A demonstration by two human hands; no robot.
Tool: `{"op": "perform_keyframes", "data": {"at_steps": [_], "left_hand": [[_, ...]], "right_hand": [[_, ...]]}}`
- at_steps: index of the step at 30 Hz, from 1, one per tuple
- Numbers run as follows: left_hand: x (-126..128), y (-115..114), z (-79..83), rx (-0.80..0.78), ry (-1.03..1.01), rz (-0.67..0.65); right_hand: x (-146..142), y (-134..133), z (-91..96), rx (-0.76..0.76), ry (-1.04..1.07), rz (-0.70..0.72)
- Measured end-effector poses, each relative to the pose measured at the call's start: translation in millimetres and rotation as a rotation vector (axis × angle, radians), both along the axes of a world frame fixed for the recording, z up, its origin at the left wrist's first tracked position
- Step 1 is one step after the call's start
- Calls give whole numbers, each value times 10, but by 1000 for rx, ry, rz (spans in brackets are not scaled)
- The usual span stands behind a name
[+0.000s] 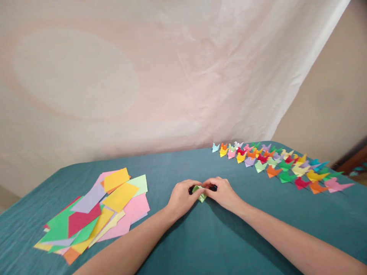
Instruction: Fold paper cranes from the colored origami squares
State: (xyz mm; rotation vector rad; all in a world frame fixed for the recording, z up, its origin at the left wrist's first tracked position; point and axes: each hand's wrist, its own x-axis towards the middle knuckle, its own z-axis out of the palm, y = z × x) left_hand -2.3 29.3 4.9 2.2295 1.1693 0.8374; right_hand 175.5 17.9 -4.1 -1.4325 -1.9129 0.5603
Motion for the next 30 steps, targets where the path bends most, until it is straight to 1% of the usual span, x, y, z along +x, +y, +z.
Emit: {"op": "perform_keyframes", "data": {"at_steps": [14,24,30], "left_hand": [[-27,28,-22,-16,-73,-83],[-29,38,-14,-20,-88,-102],[-30,42,-34,3,-107,-80]], "right_hand": [[21,28,-66,33,-3,4],[32,34,-89,49,-43,16],[37,29,-80,40,-69,32]]}}
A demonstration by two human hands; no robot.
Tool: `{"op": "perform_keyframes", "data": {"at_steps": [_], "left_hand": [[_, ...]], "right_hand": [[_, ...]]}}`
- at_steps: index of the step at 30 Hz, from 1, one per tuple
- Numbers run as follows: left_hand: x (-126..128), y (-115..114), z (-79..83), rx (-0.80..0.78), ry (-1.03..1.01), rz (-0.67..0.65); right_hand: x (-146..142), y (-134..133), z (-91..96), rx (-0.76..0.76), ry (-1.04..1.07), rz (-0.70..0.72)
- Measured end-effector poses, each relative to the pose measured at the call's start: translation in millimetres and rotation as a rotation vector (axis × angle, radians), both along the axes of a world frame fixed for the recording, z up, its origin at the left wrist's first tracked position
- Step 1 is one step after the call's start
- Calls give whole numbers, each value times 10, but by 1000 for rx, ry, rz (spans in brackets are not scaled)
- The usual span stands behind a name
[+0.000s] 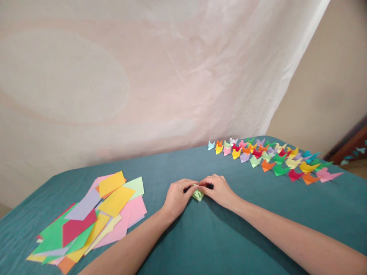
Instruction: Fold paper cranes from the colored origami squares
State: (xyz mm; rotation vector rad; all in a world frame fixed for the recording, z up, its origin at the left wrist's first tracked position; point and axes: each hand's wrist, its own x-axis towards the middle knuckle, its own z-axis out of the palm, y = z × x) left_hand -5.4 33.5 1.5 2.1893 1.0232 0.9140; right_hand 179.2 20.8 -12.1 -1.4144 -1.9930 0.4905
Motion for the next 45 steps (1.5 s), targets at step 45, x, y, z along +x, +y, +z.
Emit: {"op": "perform_keyframes", "data": {"at_steps": [45], "left_hand": [[36,-51,41,41,153,-16]], "right_hand": [[6,-52,19,79,-92,2]]}}
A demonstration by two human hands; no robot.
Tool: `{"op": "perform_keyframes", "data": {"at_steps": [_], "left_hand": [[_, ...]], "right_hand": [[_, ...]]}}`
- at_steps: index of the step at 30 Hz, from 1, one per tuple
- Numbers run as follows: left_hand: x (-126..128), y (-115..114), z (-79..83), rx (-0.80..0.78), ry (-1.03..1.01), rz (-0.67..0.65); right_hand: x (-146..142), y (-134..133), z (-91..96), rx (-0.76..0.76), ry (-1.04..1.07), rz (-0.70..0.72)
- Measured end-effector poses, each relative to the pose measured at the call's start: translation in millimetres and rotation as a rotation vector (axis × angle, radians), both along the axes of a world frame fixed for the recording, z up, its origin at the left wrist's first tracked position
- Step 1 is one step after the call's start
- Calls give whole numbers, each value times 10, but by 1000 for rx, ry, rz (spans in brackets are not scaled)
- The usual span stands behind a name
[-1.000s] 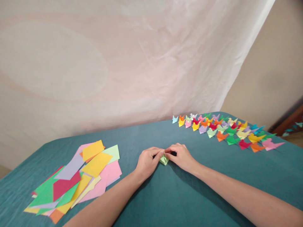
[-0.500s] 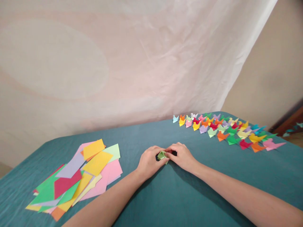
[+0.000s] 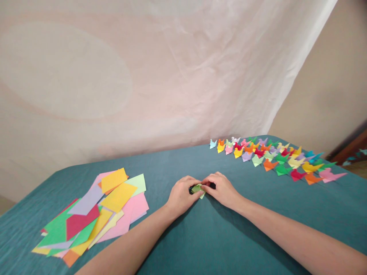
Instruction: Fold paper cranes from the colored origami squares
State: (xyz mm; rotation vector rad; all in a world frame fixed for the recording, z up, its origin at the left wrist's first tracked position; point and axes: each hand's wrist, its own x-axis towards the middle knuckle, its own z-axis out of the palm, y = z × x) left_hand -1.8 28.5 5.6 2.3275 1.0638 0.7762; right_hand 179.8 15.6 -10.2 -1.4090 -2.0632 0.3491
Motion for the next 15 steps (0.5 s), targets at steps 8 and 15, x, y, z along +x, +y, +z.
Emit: {"op": "perform_keyframes", "data": {"at_steps": [8,15], "left_hand": [[-1,-9,-13,34,31,9],[0,-20,1,51,61,3]], "right_hand": [[31,-57,3,212,-251,58],[35,-59,18,306,-348,87]]}}
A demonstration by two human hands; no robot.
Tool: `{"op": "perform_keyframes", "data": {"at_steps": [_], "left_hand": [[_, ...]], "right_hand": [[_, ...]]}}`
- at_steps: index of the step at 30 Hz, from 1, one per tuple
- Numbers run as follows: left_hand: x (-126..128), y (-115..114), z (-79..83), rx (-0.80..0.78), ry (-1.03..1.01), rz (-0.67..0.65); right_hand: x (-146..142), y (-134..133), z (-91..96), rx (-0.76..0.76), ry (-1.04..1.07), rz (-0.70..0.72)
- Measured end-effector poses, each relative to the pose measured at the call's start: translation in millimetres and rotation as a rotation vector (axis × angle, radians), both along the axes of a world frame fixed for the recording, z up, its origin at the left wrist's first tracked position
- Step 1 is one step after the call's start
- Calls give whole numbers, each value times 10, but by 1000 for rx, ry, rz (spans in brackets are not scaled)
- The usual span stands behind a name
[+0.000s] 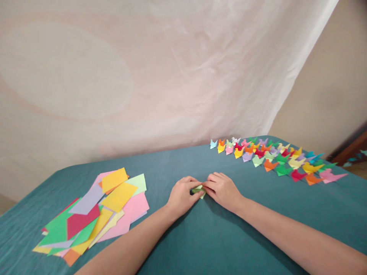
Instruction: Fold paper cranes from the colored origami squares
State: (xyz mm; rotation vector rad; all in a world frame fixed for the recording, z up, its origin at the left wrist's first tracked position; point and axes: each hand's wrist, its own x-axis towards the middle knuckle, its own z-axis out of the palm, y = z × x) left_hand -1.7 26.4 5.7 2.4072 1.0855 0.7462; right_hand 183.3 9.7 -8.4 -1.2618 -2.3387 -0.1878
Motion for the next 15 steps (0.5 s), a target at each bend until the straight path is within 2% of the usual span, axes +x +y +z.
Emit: {"op": "perform_keyframes", "data": {"at_steps": [10,15], "left_hand": [[-8,-2,-18,29,29,-2],[-20,9,-40,42,31,-1]], "right_hand": [[59,-44,42,-25,25,-20],[100,-88,93,-9,-37,84]]}}
